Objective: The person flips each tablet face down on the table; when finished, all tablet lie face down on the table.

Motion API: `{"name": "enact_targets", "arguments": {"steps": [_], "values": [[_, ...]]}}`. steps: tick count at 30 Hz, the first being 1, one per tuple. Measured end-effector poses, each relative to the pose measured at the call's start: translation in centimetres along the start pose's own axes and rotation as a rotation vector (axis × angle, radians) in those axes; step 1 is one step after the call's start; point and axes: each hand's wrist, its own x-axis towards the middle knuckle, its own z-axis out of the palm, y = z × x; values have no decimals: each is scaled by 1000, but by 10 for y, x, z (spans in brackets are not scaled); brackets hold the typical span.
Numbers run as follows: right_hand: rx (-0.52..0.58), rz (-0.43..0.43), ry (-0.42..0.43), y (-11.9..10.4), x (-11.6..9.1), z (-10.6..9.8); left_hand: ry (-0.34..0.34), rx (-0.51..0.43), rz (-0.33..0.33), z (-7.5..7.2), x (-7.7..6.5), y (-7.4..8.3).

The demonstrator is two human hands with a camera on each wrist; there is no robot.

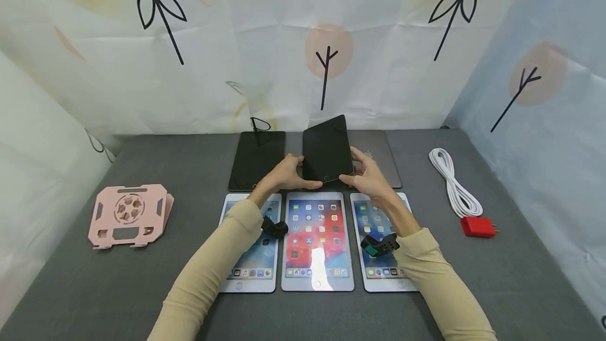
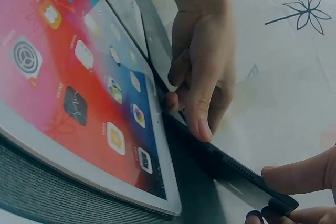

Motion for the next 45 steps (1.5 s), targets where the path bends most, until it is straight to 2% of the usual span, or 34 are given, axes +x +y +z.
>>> {"name": "enact_targets", "arguments": {"steps": [5,13,23,35,45], "values": [[-23,-12,20,-4,-3,-3,-38,-101,-13,3,4,2],[-42,-21,45,-7,-7,-5,-33,-186,-12,10,6,8],[-22,-71,77,-11,-10,-10,-32,-209,25,20,10,20],[-43,-90,105,-20,-16,-12,-70,-281,99,32,12,26],[-60,-132,106,-25,-18,-12,-94,-360,121,41,10,32]]}}
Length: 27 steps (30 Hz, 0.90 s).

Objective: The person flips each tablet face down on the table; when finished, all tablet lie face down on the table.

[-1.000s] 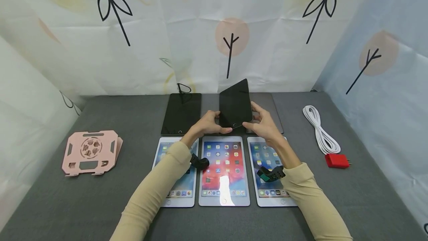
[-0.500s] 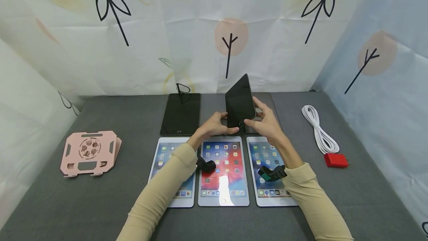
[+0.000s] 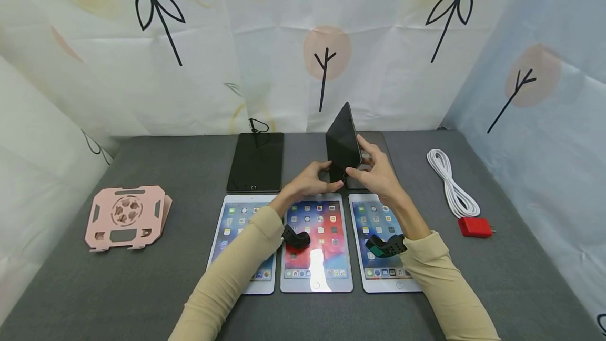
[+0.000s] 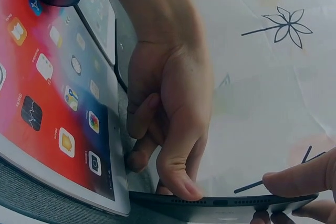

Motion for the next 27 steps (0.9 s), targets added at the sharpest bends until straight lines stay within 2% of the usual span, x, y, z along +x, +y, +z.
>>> {"name": "enact_targets", "arguments": {"steps": [12,17,19,27], "values": [[14,-11,-10,-2,1,2,-19,32,6,3,-4,1],[25,-21,-22,-2,3,5,-58,-15,13,-4,-7,3],[31,-20,-23,-2,4,6,-57,-54,34,-8,-9,5],[58,-29,-33,2,6,11,46,-144,188,-27,-18,18]]}}
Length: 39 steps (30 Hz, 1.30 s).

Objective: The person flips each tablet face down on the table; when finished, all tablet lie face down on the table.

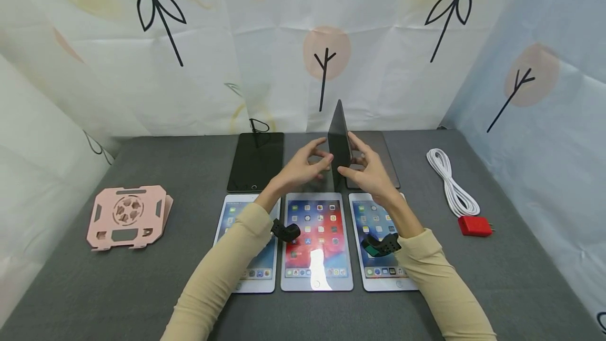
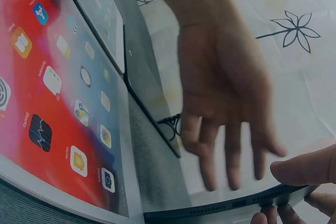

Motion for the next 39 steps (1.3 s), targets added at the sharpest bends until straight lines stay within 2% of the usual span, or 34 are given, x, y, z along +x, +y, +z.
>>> {"name": "enact_targets", "arguments": {"steps": [4,8,12,18,23,27,34,39], "values": [[10,-4,2,1,1,2,-1,11,23,-4,-5,10],[9,-12,-6,2,1,3,5,77,42,-5,-9,16],[3,-17,-23,2,0,4,9,142,62,-6,-10,17],[-11,-5,-90,9,2,5,-20,171,103,-7,-11,17],[-154,4,-187,21,4,4,-33,219,135,-10,-12,19],[-284,33,-224,28,7,3,-26,294,157,-14,-15,19],[-444,100,-202,36,9,6,-28,351,155,-23,-20,15],[-468,168,-205,40,10,7,-13,352,144,-32,-24,11]]}}
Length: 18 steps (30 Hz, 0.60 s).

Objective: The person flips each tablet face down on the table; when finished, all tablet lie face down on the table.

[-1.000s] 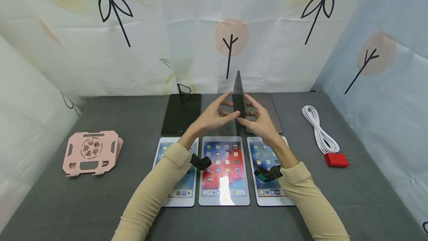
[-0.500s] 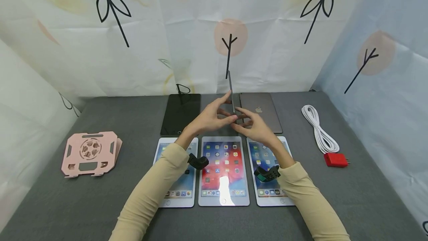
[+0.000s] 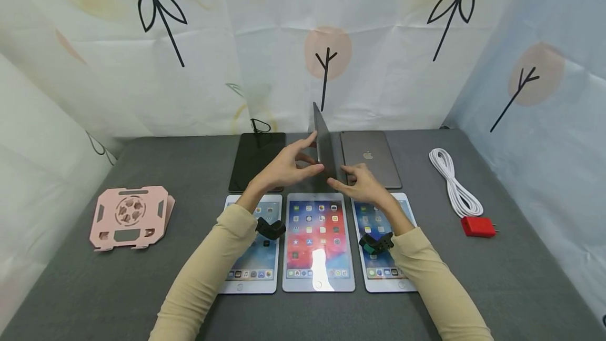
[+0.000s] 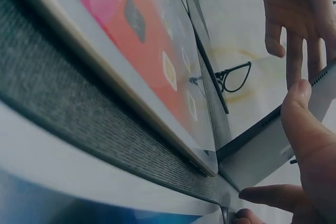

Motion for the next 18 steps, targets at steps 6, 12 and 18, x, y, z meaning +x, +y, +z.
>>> {"name": "enact_targets", "arguments": {"steps": [6,12,18], "values": [[-54,66,-52,-2,1,-1,-2,-39,-1,-6,-5,-8],[-69,42,-41,-1,3,2,3,-60,-1,-8,-9,-12],[-70,35,-19,-1,3,4,-3,-50,-34,-11,-14,-12]]}}
